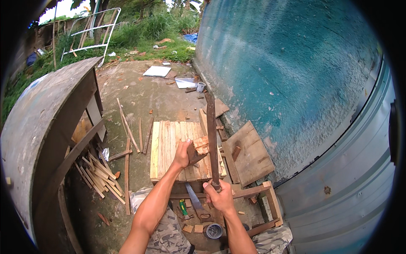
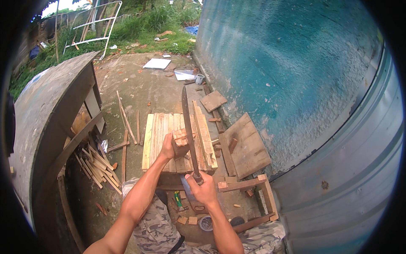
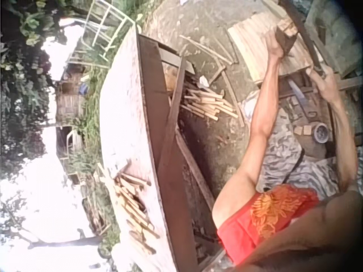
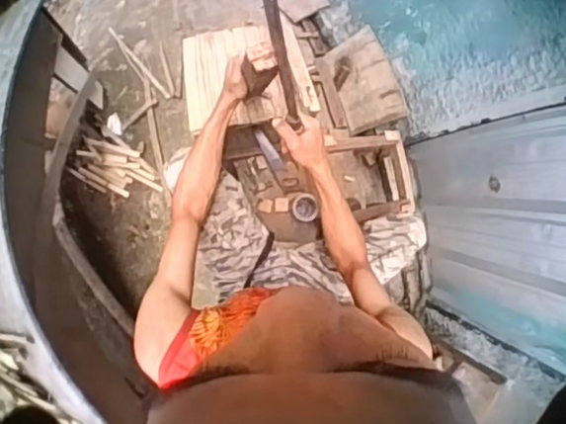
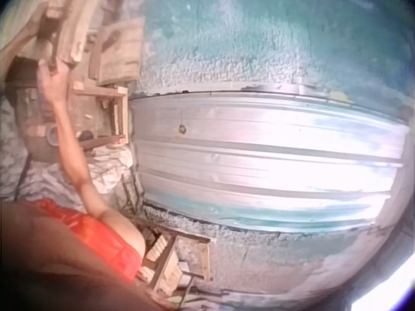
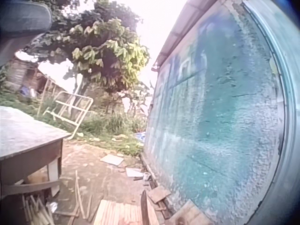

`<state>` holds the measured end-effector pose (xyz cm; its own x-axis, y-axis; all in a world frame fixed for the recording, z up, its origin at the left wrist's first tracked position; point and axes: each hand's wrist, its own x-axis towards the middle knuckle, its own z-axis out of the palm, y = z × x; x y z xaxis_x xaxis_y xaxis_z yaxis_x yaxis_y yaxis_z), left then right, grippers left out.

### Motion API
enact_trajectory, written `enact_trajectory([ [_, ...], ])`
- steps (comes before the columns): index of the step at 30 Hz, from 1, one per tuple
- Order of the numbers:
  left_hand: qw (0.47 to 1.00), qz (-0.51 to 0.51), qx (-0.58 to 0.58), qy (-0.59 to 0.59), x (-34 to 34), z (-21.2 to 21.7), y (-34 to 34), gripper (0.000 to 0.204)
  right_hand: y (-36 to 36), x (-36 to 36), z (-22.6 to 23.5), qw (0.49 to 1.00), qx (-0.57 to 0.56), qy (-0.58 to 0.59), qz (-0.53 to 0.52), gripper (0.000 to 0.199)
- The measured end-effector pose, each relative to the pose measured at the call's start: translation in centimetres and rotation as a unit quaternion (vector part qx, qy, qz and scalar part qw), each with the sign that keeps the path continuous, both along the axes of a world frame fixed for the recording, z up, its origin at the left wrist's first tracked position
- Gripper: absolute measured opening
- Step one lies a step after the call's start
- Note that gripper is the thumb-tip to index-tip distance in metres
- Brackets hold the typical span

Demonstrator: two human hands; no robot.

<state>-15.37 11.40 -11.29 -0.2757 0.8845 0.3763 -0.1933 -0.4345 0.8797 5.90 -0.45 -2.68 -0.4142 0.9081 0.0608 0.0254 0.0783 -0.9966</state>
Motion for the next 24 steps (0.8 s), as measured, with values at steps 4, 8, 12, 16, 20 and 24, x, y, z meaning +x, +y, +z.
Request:
enact_trajectory([
  [4, 0.999, 0.032, 0.016, 0.018, -0.4, -1.5, 1.0, 0.049, 0.0, 0.1, -0.4, 1.000, -0.017, -0.006, 0.008, 0.021],
  [8, 0.995, 0.092, 0.045, 0.016, -0.2, -2.8, 2.2, 0.051, -0.1, -0.9, -0.3, 0.999, 0.042, -0.019, -0.021, 0.021],
  [12, 0.995, 0.027, 0.088, 0.032, -0.1, -2.6, 2.0, 0.051, 0.0, -1.4, 1.0, 0.980, 0.152, -0.094, -0.089, 0.028],
  [16, 0.987, 0.060, 0.106, 0.107, -0.8, -2.0, 1.8, 0.048, 0.5, -1.1, 2.2, 0.996, -0.072, -0.044, 0.015, 0.029],
  [20, 0.987, -0.018, 0.049, 0.151, -3.2, -2.6, 1.5, 0.058, 0.9, -1.9, 1.9, 0.980, 0.130, -0.147, -0.041, 0.027],
  [24, 0.987, 0.026, 0.089, 0.134, -2.8, -3.2, 1.9, 0.048, 1.2, -2.1, 1.7, 0.995, 0.044, -0.083, 0.022, 0.019],
])
